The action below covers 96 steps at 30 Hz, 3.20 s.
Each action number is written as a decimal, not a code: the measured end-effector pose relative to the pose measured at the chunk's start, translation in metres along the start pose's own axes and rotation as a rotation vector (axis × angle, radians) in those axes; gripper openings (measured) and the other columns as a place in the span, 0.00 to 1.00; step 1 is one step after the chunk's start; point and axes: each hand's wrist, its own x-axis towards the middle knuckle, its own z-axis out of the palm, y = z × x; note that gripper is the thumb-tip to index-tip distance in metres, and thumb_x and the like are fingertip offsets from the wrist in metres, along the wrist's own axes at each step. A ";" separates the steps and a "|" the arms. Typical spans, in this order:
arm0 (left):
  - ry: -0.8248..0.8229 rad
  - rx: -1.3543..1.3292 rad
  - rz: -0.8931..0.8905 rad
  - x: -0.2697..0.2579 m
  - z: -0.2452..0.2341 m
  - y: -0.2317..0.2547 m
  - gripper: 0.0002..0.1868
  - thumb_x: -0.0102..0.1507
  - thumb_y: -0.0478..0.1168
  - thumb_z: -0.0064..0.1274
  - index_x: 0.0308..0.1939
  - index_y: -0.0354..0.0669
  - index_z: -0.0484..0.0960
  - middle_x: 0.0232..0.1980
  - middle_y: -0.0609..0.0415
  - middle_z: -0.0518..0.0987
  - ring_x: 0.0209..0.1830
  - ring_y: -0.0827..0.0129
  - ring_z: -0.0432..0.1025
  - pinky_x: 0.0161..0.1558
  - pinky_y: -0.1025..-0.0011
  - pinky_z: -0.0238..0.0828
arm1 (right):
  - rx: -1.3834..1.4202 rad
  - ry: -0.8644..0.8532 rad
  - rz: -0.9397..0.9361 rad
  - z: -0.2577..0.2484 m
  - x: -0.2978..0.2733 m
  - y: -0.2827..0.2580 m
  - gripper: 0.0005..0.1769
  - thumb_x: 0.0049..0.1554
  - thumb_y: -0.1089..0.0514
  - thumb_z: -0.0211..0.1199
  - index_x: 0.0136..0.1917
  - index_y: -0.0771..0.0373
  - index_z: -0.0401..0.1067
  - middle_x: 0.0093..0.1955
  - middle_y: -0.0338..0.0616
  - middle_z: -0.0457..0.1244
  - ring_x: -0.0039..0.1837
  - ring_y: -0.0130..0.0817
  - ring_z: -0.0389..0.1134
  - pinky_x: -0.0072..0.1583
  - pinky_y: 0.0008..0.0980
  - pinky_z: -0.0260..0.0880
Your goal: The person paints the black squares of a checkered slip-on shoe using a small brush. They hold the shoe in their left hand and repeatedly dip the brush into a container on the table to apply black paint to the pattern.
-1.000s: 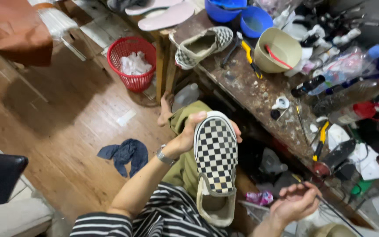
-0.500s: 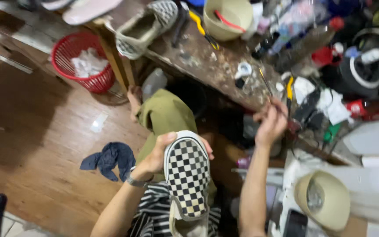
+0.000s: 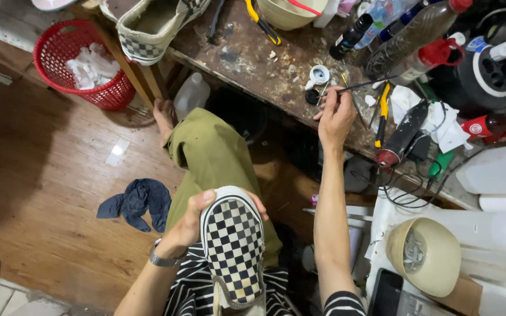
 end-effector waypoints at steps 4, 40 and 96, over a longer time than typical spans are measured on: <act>-0.066 0.009 0.057 0.002 -0.004 -0.003 0.41 0.62 0.63 0.23 0.49 0.29 0.78 0.36 0.40 0.82 0.32 0.68 0.76 0.43 0.67 0.73 | -0.045 0.006 -0.024 -0.001 -0.001 0.001 0.12 0.65 0.58 0.50 0.47 0.70 0.68 0.33 0.55 0.63 0.25 0.35 0.66 0.26 0.25 0.66; -0.300 -0.435 -0.183 -0.026 0.000 -0.034 0.37 0.67 0.59 0.23 0.52 0.27 0.74 0.50 0.35 0.78 0.51 0.54 0.74 0.56 0.63 0.71 | 0.702 0.097 0.128 -0.051 -0.145 -0.205 0.12 0.69 0.51 0.49 0.62 0.52 0.52 0.40 0.42 0.49 0.36 0.27 0.49 0.24 0.21 0.52; -0.100 -0.048 -0.381 -0.035 0.004 -0.039 0.31 0.68 0.55 0.22 0.45 0.37 0.78 0.45 0.50 0.81 0.43 0.70 0.74 0.49 0.72 0.70 | 0.250 0.234 0.092 -0.032 -0.184 -0.258 0.19 0.66 0.47 0.42 0.38 0.59 0.51 0.28 0.41 0.46 0.19 0.28 0.42 0.22 0.25 0.44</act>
